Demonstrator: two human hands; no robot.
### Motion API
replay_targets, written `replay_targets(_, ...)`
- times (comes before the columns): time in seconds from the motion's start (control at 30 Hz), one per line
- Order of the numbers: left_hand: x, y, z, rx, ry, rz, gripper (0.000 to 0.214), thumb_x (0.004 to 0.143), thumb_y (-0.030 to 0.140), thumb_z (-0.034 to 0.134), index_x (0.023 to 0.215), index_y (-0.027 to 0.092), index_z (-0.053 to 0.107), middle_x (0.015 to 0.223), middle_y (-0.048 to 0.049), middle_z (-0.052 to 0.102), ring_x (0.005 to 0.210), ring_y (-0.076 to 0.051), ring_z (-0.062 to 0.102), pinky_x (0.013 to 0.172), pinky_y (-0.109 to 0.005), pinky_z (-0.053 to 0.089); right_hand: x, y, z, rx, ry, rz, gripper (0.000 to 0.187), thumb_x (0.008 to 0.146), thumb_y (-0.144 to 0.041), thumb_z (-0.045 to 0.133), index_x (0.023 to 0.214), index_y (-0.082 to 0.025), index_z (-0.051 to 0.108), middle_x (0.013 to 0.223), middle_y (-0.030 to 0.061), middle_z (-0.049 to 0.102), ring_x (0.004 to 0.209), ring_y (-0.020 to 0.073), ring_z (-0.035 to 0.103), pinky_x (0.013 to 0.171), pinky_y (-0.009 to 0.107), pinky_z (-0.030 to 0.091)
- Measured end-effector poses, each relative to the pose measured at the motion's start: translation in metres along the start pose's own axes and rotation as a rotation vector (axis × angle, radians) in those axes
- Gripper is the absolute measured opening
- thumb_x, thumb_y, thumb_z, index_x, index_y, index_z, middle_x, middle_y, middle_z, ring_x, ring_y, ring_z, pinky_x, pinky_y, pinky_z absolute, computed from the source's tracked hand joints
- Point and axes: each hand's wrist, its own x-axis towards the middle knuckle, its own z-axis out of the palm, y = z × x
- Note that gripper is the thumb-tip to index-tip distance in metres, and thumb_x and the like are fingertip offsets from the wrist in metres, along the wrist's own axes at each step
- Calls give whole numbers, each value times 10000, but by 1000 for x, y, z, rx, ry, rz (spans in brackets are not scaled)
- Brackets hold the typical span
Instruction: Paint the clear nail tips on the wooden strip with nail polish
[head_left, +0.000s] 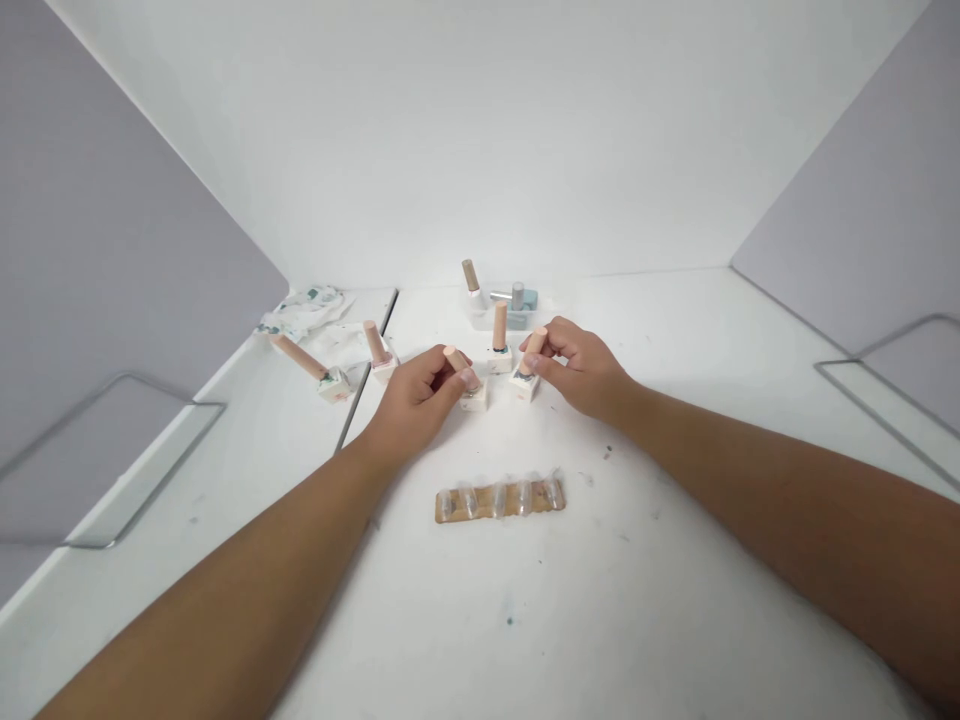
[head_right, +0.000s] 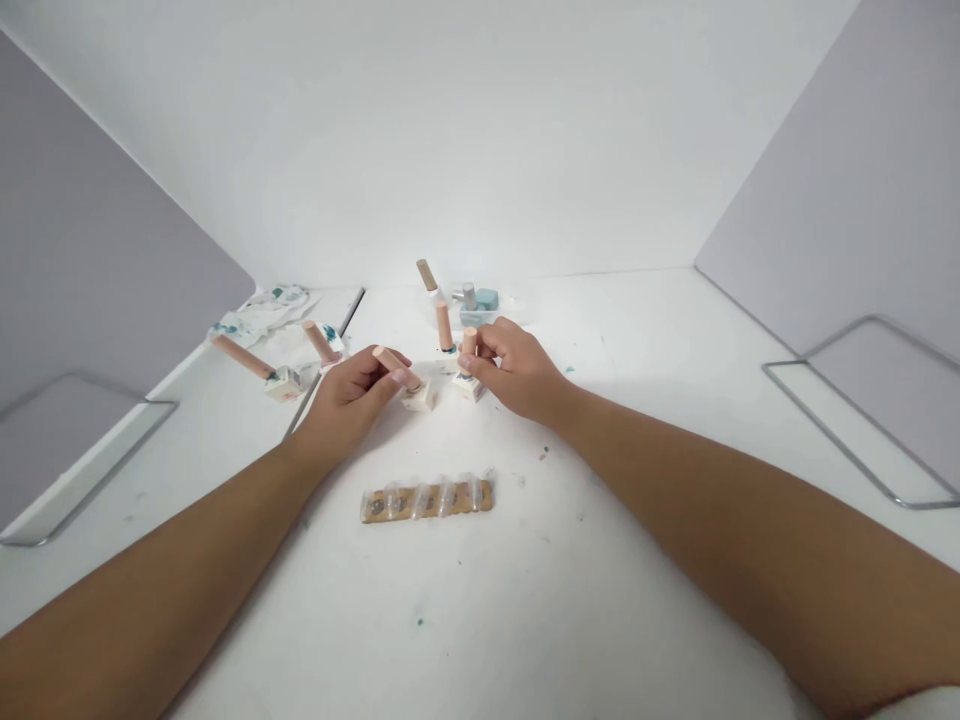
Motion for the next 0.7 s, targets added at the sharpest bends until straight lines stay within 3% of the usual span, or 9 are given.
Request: replay_targets(0.7,-1,-2,0,73,-17,-12,227,930,379,567,812,188,597,820,-20,600,701,-151,486,644,-285,366,0,-1,0,-28,-16,-15,156,869,-303,588,752,-206,627,798,15,542,806,178,541,763,339,417)
